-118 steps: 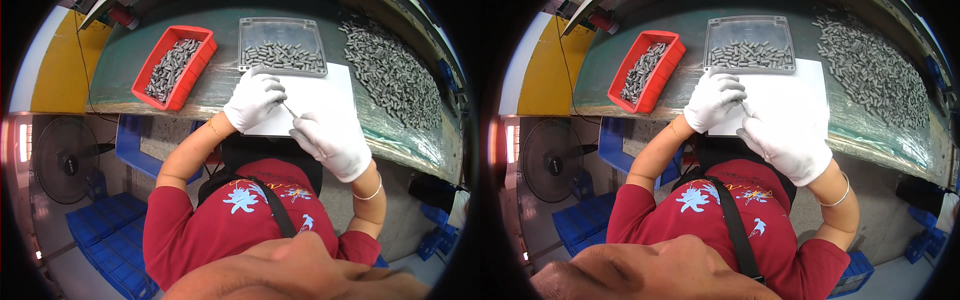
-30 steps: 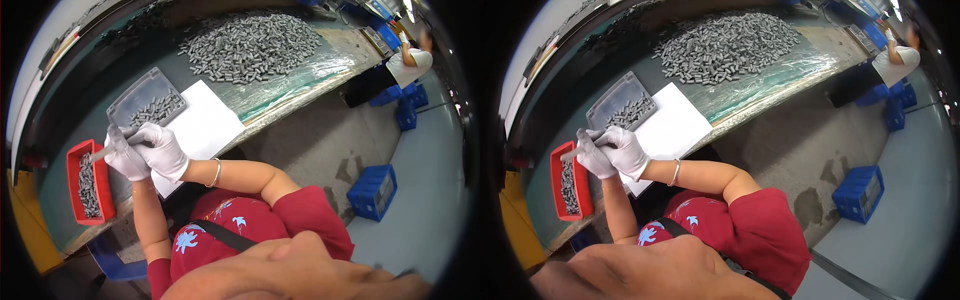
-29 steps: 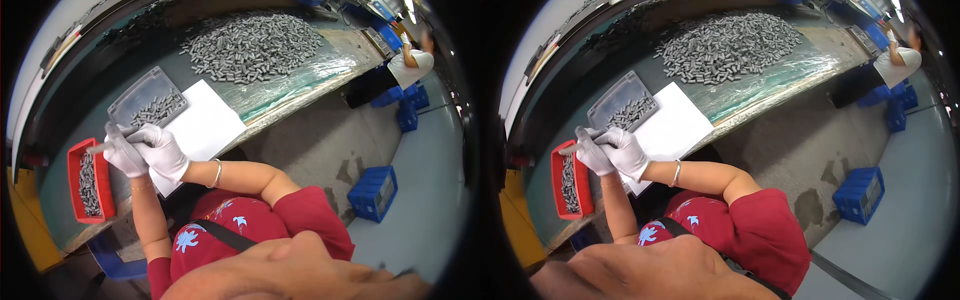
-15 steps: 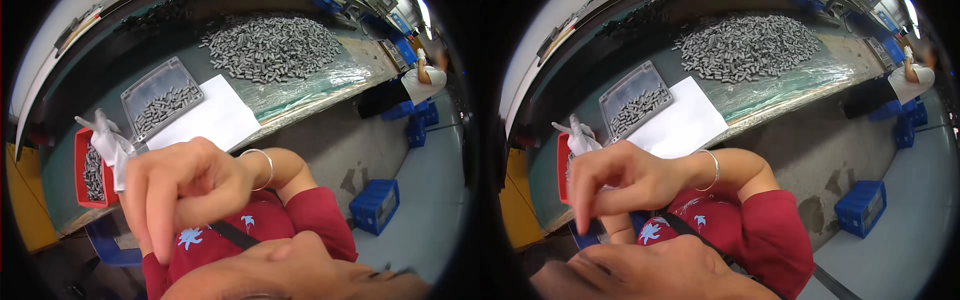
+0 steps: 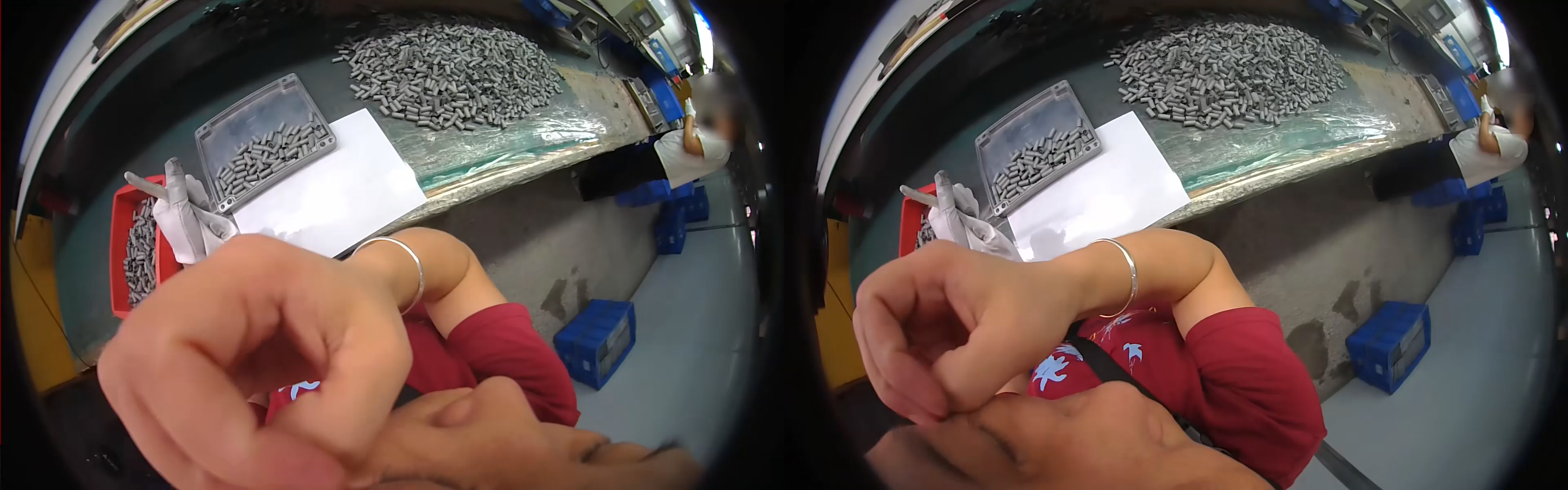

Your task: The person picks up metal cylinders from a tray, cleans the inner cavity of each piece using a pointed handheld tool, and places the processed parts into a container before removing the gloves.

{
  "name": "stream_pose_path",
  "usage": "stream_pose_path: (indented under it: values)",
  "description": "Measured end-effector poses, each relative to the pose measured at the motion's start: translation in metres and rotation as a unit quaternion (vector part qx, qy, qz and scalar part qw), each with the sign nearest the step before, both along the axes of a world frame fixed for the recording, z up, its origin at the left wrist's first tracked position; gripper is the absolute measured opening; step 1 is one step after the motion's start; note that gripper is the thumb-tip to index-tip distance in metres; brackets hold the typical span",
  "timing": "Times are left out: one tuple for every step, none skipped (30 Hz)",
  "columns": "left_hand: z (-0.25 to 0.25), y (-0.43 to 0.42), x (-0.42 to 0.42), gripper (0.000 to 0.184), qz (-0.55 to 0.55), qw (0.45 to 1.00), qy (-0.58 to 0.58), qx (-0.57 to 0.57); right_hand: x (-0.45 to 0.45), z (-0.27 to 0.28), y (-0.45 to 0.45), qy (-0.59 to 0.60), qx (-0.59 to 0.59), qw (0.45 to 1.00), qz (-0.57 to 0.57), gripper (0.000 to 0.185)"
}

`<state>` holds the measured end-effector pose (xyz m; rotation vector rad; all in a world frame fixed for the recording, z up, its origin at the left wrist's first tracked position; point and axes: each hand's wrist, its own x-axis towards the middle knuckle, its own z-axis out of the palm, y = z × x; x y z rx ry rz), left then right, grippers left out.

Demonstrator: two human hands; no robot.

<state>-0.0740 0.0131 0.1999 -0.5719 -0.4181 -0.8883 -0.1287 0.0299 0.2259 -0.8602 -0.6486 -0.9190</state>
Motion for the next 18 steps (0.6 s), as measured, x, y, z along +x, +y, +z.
stream_pose_path:
  values:
    - [0.004,0.003,-0.004,0.007,-0.009,1.000,0.014,-0.021,0.001,-0.001,0.001,0.002,-0.004,1.000,0.000,0.019]
    - [0.012,0.005,-0.010,0.006,-0.015,0.999,0.024,-0.037,0.001,-0.002,0.002,0.004,-0.010,1.000,-0.002,0.020]
    - [0.018,0.007,-0.015,0.007,-0.021,0.998,0.032,-0.051,0.002,-0.001,0.003,0.005,-0.017,1.000,-0.002,0.020]
    - [0.017,0.010,-0.020,0.009,-0.028,0.997,0.040,-0.065,0.002,-0.001,0.005,0.007,-0.022,1.000,-0.003,0.020]
    - [0.017,0.012,-0.024,0.011,-0.034,0.995,0.047,-0.076,0.001,0.000,0.008,0.009,-0.030,0.999,-0.010,0.021]
    - [0.020,0.013,-0.028,0.013,-0.038,0.994,0.056,-0.081,0.001,0.001,0.011,0.011,-0.036,0.999,-0.013,0.021]
    - [0.024,0.014,-0.029,0.015,-0.038,0.994,0.060,-0.080,0.001,0.000,0.012,0.012,-0.040,0.999,-0.016,0.022]
    - [0.026,0.015,-0.035,0.017,-0.042,0.993,0.070,-0.087,-0.001,0.000,0.017,0.014,-0.049,0.998,-0.023,0.022]
    - [0.025,0.015,-0.032,0.020,-0.040,0.993,0.070,-0.084,-0.003,-0.001,0.016,0.015,-0.052,0.998,-0.025,0.023]
    - [0.027,0.015,-0.028,0.022,-0.035,0.993,0.078,-0.076,-0.006,0.001,0.021,0.013,-0.065,0.997,-0.028,0.023]
    - [0.024,0.016,-0.023,0.022,-0.028,0.994,0.077,-0.069,-0.009,0.002,0.024,0.008,-0.080,0.996,-0.034,0.024]
    - [0.021,0.017,-0.017,0.021,-0.022,0.995,0.075,-0.062,-0.012,0.001,0.028,0.007,-0.087,0.996,-0.035,0.024]
    - [0.018,0.017,-0.012,0.021,-0.015,0.996,0.074,-0.055,-0.014,0.001,0.030,0.007,-0.094,0.995,-0.036,0.025]
    - [0.006,0.021,0.004,0.021,0.042,0.996,0.076,-0.018,-0.016,-0.001,0.032,0.009,-0.098,0.994,-0.039,0.026]
    - [0.006,0.021,0.004,0.021,0.057,0.995,0.076,-0.013,-0.018,-0.001,0.035,0.011,-0.102,0.994,-0.042,0.027]
    - [0.007,0.021,0.004,0.022,0.073,0.994,0.076,-0.007,-0.018,-0.002,0.037,0.011,-0.105,0.993,-0.044,0.027]
    - [0.006,0.021,0.000,0.023,0.048,0.996,0.073,-0.032,-0.018,-0.003,0.039,0.012,-0.106,0.993,-0.046,0.028]
    - [0.011,0.017,-0.007,0.024,0.023,0.996,0.070,-0.056,-0.017,-0.003,0.040,0.013,-0.104,0.993,-0.051,0.029]
